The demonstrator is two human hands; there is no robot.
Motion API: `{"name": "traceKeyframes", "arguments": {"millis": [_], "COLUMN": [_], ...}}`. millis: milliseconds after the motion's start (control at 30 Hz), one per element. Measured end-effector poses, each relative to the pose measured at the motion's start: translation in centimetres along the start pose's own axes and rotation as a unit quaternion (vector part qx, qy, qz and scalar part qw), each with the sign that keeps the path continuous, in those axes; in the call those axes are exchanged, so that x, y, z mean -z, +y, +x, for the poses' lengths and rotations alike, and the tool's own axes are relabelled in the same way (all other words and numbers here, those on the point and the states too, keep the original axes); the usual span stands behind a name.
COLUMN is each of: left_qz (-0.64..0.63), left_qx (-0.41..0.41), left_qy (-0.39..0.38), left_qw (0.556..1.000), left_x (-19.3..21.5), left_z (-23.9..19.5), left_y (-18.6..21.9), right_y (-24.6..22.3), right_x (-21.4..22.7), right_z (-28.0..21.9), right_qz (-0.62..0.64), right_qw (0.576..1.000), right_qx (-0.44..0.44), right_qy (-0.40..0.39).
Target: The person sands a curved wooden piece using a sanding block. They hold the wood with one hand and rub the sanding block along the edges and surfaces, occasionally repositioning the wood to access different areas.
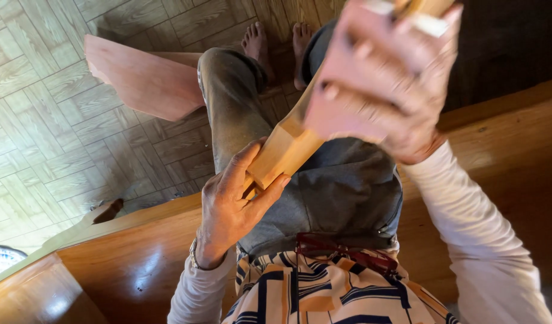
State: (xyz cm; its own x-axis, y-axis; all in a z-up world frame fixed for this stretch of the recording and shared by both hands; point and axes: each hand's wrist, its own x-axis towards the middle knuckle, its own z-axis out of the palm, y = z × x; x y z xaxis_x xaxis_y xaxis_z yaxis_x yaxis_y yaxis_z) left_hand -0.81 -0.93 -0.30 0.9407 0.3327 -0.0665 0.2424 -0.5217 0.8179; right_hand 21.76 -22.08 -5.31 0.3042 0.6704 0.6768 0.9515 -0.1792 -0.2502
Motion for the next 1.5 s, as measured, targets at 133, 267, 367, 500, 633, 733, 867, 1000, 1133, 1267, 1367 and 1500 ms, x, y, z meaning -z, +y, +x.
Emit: {"name": "traceKeyframes", "arguments": {"millis": [133,267,367,500,633,733,867,1000,1133,1267,1367,1500], "left_qz": [0.014,0.026,0.021,-0.002,-0.001,-0.003,-0.02,-0.029,-0.036,0.01,-0.018,-0.018], "left_qx": [-0.015,-0.064,-0.04,-0.031,-0.008,0.037,0.074,0.095,0.088,0.014,-0.036,-0.034], "left_qy": [0.0,-0.003,-0.005,0.003,-0.01,0.002,0.044,0.028,0.022,0.019,0.011,-0.002], "left_qw": [1.0,0.998,0.999,1.0,1.0,0.999,0.996,0.995,0.995,1.0,0.999,0.999], "left_x": [-0.1,-0.1,-0.1,0.0,0.3,-0.2,-0.2,0.3,0.1,0.0,-0.3,-0.7], "left_z": [-0.2,0.0,0.0,0.3,0.5,-0.1,-0.2,0.2,0.2,0.1,-0.1,-0.6], "left_y": [-0.4,-0.4,0.1,0.7,0.9,0.3,-0.2,0.2,0.1,0.1,-0.1,-0.7], "right_y": [-0.7,3.2,4.7,1.0,2.5,3.0,2.1,-3.1,-5.1,-7.0,-8.5,-9.2], "right_x": [-0.6,1.9,3.4,-0.1,-1.0,2.1,3.9,3.7,0.8,-1.0,-1.6,-1.3], "right_z": [-1.4,-1.7,-0.9,-3.8,-4.6,-2.3,-0.6,0.4,-1.2,-0.3,0.0,-0.6], "right_qz": [0.026,-0.024,-0.153,-0.008,-0.361,-0.402,0.065,0.293,0.457,0.525,0.504,0.472], "right_qw": [0.999,0.997,0.987,0.995,0.931,0.91,0.978,0.906,0.74,0.651,0.642,0.667], "right_qx": [-0.012,-0.067,0.052,-0.098,0.008,-0.069,-0.163,-0.262,-0.446,-0.498,-0.522,-0.53], "right_qy": [-0.016,0.002,0.006,-0.002,-0.055,-0.066,0.115,0.156,0.213,0.231,0.247,0.229]}}
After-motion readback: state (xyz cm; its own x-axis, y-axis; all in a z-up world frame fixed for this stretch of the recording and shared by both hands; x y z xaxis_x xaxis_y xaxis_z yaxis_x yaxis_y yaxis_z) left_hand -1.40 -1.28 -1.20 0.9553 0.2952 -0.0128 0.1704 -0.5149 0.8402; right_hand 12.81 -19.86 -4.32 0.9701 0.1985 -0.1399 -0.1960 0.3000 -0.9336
